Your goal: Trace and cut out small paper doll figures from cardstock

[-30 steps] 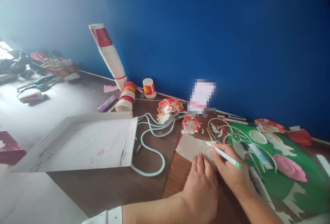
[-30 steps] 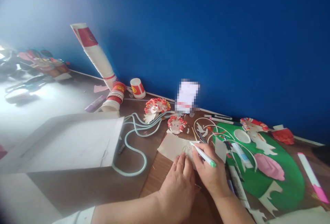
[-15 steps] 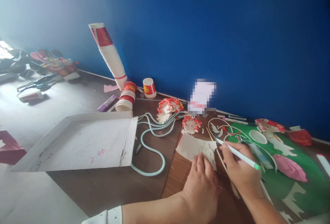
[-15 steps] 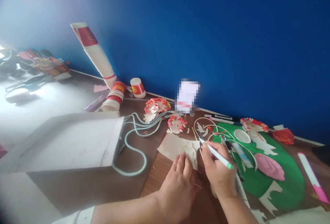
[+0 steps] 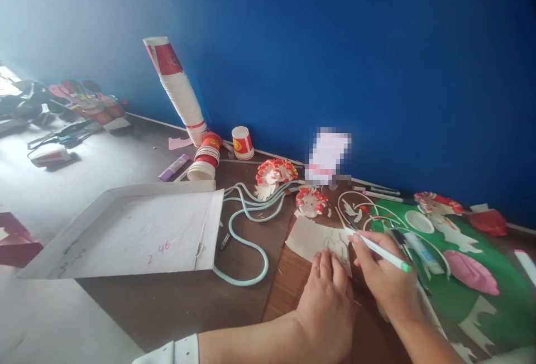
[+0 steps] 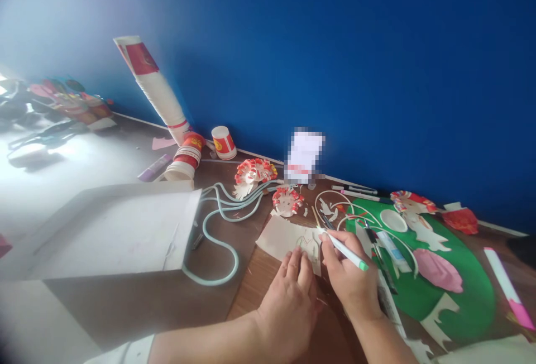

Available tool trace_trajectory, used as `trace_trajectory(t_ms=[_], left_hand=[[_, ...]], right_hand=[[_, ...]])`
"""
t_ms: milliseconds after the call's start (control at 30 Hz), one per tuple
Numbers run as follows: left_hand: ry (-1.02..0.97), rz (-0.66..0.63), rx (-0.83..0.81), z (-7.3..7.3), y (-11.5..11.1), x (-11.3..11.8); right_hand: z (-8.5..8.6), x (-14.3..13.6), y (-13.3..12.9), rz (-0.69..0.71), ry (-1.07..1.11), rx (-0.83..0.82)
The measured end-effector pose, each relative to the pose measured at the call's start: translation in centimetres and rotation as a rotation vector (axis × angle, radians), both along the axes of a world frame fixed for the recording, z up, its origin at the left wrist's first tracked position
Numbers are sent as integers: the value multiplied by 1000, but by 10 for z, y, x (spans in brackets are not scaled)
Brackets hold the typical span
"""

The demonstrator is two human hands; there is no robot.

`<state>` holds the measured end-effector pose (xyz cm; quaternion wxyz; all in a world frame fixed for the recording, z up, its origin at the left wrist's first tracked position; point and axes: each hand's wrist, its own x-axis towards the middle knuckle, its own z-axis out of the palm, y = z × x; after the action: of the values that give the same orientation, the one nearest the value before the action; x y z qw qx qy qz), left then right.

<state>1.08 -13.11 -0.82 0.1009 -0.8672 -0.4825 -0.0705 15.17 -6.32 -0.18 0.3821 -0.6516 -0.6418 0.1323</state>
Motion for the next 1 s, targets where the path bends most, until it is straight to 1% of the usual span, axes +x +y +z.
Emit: trace_trajectory(t_ms=[167, 367, 467, 633, 800, 1000], left_hand=[[3, 1, -3, 0, 0, 0], [28, -2, -22, -2, -1, 1], [15, -5, -26, -3, -1, 1], [0, -1, -28, -3, 0, 1], [10, 1, -27, -4, 0, 2], [18, -1, -12, -1, 0, 1]], right_hand=[[-2, 0, -1, 55, -37, 16], [-3, -7, 0, 143, -134, 100], [-1, -11, 1, 167, -146, 98], [2, -12, 1, 163, -170, 84], [1, -12, 2, 163, -206, 73], [0, -13, 2, 168, -224, 44]])
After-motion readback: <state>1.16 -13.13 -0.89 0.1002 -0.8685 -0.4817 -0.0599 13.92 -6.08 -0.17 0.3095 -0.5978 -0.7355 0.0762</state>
